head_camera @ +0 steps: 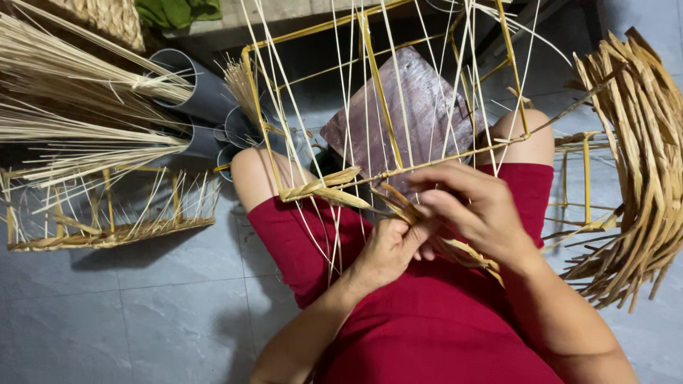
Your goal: The person sits on the floor and weaves thin wicker and bamboo strips onto a yellow metal frame, threading and folding strips around the frame bars to build up a woven basket structure. They occasionally reach to a nearby table to grab more strips and pull them tight by hand.
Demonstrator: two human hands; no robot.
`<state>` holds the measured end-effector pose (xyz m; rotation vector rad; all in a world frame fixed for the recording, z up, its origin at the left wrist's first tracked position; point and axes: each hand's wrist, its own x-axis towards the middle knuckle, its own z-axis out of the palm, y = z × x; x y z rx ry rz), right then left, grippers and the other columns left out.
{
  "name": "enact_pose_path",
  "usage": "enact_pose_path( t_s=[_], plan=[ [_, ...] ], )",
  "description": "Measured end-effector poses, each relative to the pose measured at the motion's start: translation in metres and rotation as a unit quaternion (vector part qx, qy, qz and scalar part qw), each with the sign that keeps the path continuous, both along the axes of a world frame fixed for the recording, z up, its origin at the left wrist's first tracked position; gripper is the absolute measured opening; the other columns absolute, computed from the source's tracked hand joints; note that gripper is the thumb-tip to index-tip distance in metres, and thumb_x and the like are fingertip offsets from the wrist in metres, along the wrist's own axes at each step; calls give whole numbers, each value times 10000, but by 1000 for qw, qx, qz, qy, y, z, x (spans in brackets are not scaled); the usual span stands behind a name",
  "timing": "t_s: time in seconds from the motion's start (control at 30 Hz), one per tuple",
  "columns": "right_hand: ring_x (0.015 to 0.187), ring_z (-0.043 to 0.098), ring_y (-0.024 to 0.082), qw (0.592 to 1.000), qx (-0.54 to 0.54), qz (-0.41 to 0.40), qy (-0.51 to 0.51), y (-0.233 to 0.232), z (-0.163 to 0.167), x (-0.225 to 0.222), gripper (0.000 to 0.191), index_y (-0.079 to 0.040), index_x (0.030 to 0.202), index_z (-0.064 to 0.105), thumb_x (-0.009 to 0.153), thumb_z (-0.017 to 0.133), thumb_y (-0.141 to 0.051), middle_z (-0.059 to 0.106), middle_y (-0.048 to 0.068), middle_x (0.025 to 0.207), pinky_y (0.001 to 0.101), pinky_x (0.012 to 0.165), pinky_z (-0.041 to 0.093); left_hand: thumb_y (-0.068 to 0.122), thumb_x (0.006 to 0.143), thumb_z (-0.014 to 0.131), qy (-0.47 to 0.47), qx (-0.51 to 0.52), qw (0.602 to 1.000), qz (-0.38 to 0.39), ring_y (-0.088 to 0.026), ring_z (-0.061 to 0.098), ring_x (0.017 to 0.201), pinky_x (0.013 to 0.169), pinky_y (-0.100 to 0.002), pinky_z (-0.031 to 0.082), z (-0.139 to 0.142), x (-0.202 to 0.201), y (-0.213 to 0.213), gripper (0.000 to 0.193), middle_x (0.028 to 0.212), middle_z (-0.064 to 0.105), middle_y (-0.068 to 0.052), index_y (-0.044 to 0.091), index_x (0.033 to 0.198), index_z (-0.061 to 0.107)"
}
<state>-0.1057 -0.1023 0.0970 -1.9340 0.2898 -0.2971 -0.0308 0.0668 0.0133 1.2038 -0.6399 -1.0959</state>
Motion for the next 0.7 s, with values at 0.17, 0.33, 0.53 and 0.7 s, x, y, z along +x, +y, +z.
enact_pose_path(
  t_s=[0.17, 0.33, 0.53, 0.7],
  plan=[
    [778, 672, 131, 979, 182, -13, 86, 14, 1, 30, 136, 21, 1020, 728, 962, 709, -100, 699, 73, 902, 286, 658, 562, 232, 1150, 517, -43, 13, 999, -1, -114, 692, 699, 618, -245, 574, -2, 8, 9, 305, 831, 712, -60, -15, 1070, 676],
    [753, 680, 97, 959, 264, 55, 90, 9, 7, 30, 215, 42, 1149, 708, 983, 692, -94, 709, 54, 872, 255, 643, 588, 178, 1102, 515, -10, 6, 1000, -9, -138, 716, 732, 613, -255, 591, 1, 18, 17, 241, 872, 692, -72, -25, 1101, 645],
    [562, 715, 159, 929, 338, 70, 132, 20, 17, 32, 392, 14, 1298, 674, 919, 673, -83, 718, 80, 857, 285, 478, 600, 57, 1093, 502, -40, 24, 999, -23, -166, 733, 728, 618, -269, 616, 5, 22, 18, 181, 845, 714, -99, -53, 1060, 641],
    [593, 721, 175, 922, 350, 52, 158, 30, 12, 37, 282, 28, 1170, 741, 946, 639, -109, 700, 82, 971, 299, 446, 578, 32, 1047, 492, 6, 49, 998, -24, -172, 726, 721, 591, -282, 601, 6, 22, 17, 113, 871, 688, -98, -40, 1067, 577]
  ],
)
